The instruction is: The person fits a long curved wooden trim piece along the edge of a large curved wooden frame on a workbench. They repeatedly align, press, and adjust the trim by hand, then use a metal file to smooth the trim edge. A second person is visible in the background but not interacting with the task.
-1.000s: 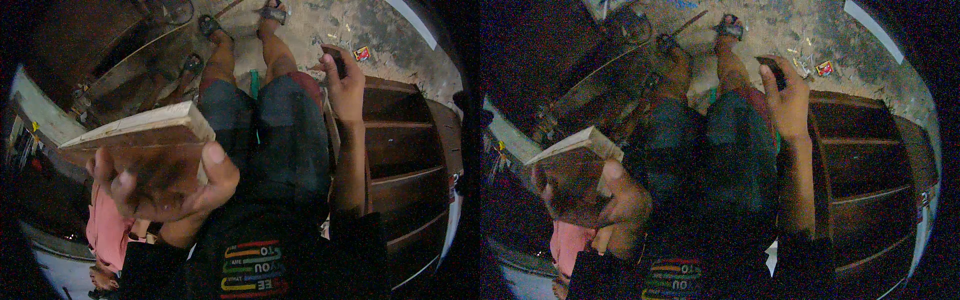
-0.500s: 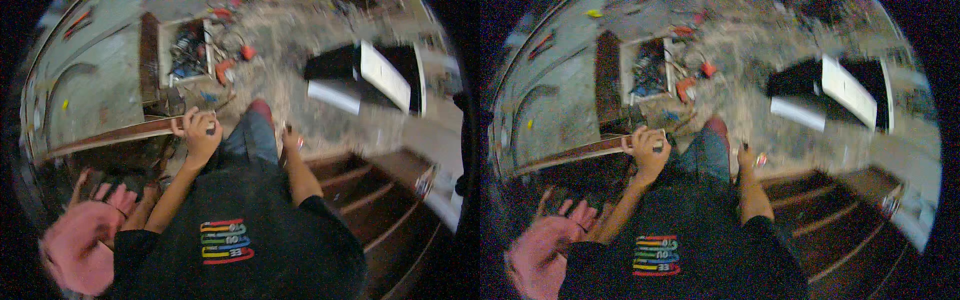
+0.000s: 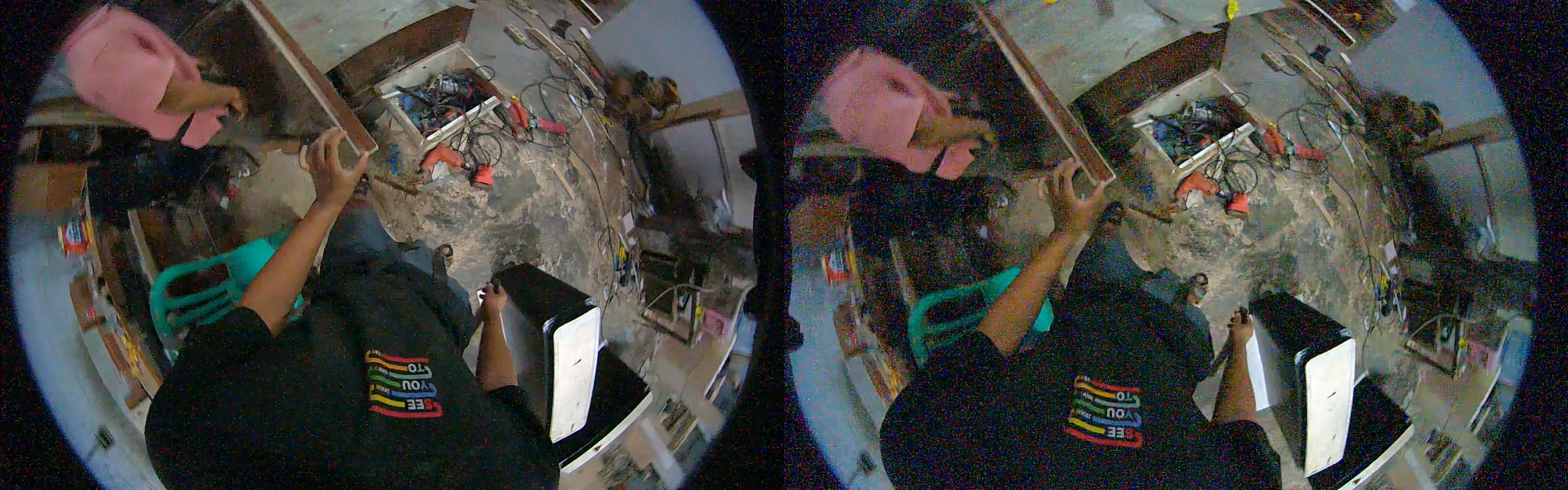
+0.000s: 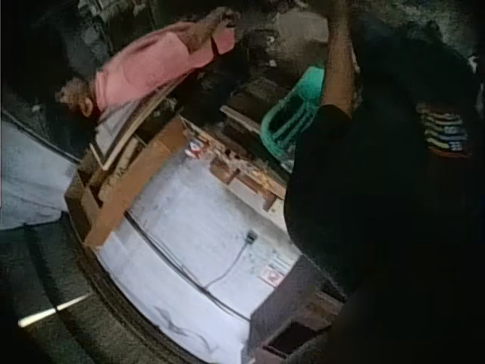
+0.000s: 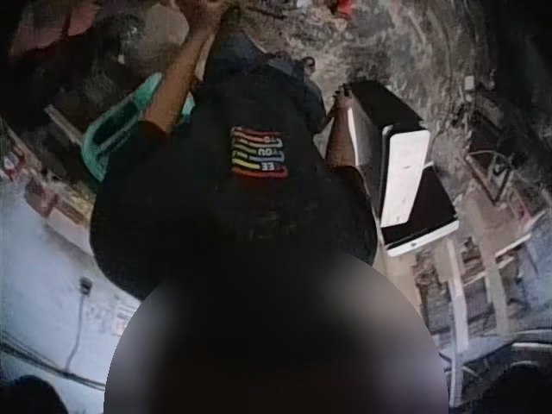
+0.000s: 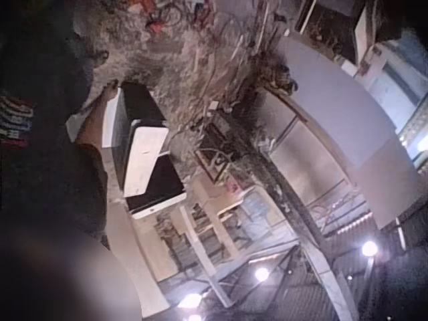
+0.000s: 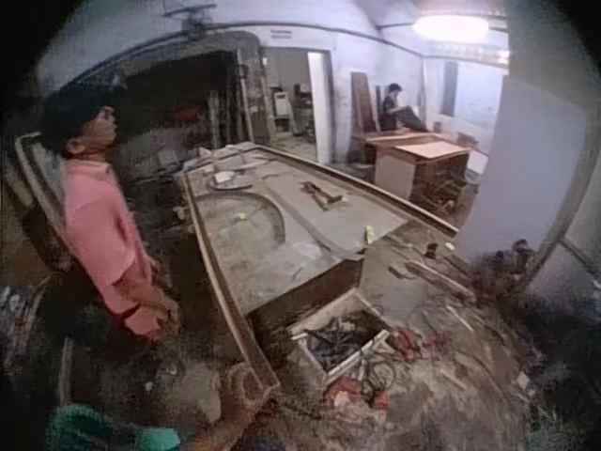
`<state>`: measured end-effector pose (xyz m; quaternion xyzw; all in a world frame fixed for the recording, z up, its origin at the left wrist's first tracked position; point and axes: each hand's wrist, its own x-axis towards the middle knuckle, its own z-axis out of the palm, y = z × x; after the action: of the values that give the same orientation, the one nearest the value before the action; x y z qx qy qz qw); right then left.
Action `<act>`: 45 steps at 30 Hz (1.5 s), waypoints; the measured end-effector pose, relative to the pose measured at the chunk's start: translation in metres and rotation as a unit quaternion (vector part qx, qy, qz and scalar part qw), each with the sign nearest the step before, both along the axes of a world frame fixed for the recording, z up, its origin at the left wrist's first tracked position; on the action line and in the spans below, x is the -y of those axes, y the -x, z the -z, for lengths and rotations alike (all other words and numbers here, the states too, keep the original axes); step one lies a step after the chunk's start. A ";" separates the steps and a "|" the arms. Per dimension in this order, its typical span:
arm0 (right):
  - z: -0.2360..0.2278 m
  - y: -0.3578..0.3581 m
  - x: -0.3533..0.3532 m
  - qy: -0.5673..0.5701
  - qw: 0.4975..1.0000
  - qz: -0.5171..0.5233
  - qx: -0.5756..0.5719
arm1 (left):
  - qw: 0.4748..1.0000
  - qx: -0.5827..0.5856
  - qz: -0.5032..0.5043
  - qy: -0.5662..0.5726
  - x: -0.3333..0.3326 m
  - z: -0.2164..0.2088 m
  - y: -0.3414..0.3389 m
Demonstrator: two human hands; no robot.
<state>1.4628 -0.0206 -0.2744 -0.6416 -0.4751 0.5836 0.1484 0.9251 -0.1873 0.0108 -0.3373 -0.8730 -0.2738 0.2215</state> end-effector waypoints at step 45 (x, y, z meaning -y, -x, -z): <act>-0.248 0.246 -0.115 -0.093 0.862 -0.442 -0.230 | 0.835 0.506 -0.218 0.018 0.108 0.139 -0.212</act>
<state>1.2166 0.0942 -0.0262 -0.1949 -0.7137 0.6717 0.0388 1.1369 -0.2950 -0.1283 0.0430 -0.9191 -0.3348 -0.2031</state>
